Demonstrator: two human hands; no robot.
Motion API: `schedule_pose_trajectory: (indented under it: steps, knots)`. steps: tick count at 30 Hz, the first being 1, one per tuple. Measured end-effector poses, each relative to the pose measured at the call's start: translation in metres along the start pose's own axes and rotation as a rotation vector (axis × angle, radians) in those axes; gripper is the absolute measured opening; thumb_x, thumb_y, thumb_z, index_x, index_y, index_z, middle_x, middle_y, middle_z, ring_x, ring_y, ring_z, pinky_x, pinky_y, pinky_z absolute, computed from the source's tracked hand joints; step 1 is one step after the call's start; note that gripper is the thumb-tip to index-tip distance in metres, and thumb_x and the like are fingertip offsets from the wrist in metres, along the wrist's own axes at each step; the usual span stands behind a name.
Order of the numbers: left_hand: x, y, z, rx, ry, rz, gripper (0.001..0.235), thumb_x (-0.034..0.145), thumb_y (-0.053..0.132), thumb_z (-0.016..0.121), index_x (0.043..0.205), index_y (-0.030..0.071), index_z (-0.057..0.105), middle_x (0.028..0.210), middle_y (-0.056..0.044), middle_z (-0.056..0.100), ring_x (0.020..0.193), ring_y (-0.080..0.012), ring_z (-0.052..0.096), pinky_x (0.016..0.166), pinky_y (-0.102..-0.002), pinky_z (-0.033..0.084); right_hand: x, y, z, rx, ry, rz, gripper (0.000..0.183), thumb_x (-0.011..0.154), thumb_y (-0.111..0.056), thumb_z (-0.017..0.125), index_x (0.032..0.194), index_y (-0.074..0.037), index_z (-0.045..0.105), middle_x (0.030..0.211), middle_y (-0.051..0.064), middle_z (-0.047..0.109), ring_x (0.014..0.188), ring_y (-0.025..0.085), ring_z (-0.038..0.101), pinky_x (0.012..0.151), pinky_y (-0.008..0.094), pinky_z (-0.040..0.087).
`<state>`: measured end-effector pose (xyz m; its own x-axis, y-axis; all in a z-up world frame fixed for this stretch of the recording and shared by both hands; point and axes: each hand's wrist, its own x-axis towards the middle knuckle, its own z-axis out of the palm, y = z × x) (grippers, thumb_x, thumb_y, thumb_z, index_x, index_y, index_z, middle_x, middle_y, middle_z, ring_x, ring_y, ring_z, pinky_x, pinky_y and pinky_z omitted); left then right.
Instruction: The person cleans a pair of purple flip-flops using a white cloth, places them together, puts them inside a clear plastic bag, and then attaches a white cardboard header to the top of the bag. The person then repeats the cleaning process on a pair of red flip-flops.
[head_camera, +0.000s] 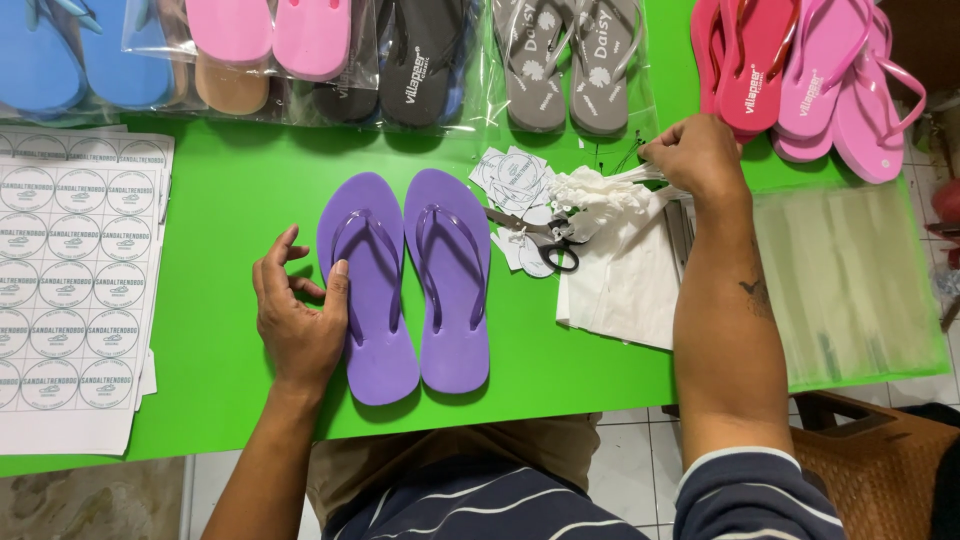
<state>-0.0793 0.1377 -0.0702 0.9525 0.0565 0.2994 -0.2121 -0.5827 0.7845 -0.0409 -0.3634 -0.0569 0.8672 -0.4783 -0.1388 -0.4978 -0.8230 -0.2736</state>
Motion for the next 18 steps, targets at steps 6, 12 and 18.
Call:
schedule_pose_trajectory:
  steps: [6,12,18]
  knots:
    - [0.003,0.013,-0.005,0.046,-0.054,-0.06,0.056,0.096,0.023,0.074,0.146,0.012,0.051,0.124,-0.008,0.058,0.072,-0.0148,0.058,0.069,-0.034,0.053,-0.022,-0.01,-0.023,0.293,0.249,-0.103,0.01,0.098,-0.018,0.057,0.1,-0.01,0.062,0.097,0.005,0.07,0.088,0.021,0.064,0.075,0.04,0.05]
    - [0.002,0.011,-0.005,0.036,-0.05,-0.038,0.054,0.097,0.023,0.073,0.145,0.011,0.052,0.122,-0.008,0.059,0.071,-0.0142,0.057,0.071,-0.033,0.052,-0.083,-0.048,-0.073,0.569,0.416,-0.431,0.006,0.116,0.001,0.04,0.112,-0.002,0.037,0.107,0.023,0.071,0.087,0.025,0.07,0.074,0.031,0.06]
    - [0.0,0.009,-0.005,0.041,-0.058,-0.009,0.063,0.094,0.024,0.076,0.149,0.01,0.047,0.125,-0.01,0.057,0.074,-0.0154,0.058,0.071,-0.036,0.054,-0.11,-0.058,-0.088,0.799,0.503,-0.555,0.006,0.127,-0.002,0.038,0.122,0.0,0.035,0.103,0.025,0.065,0.088,0.032,0.071,0.077,0.036,0.064]
